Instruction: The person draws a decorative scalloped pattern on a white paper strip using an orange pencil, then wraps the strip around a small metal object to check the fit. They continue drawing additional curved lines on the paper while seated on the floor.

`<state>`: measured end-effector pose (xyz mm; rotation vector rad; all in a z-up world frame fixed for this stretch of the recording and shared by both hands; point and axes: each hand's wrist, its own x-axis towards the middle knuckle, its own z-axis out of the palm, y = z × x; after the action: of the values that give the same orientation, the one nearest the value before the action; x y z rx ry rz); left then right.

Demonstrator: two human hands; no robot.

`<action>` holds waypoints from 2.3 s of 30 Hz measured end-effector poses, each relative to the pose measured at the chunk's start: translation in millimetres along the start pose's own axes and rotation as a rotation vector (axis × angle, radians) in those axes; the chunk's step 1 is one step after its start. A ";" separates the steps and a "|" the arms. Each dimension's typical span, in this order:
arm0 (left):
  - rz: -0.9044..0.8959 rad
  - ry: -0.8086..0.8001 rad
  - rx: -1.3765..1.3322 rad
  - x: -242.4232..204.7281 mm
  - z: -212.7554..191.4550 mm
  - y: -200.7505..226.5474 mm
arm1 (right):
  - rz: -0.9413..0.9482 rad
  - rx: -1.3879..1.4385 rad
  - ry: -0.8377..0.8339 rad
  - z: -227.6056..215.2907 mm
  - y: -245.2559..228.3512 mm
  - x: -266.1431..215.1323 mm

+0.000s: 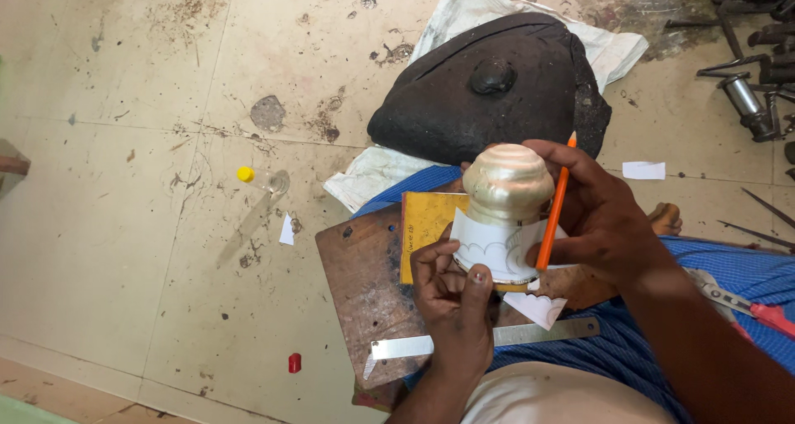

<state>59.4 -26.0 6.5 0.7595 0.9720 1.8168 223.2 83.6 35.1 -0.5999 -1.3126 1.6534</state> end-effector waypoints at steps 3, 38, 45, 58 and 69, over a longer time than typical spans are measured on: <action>-0.036 0.009 -0.028 -3.8 -1.6 1.0 | -0.039 0.032 -0.021 -1.8 0.2 -3.5; -0.030 -0.089 -0.016 -5.9 11.1 19.0 | -0.240 0.006 -0.056 -6.7 -3.1 -17.1; -0.074 -0.070 -0.052 -6.5 12.5 18.9 | -0.152 0.008 -0.022 -6.2 -4.3 -19.6; -0.149 -0.042 -0.102 -5.3 16.0 24.2 | -0.259 0.084 -0.120 -20.8 13.5 -20.1; -0.223 -0.020 -0.182 -11.9 25.9 31.0 | -0.094 0.127 0.031 -12.7 -4.8 -29.3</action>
<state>71.9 -37.6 44.9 0.5340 0.8302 1.6734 248.8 64.5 30.9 -0.4786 -1.1859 1.6304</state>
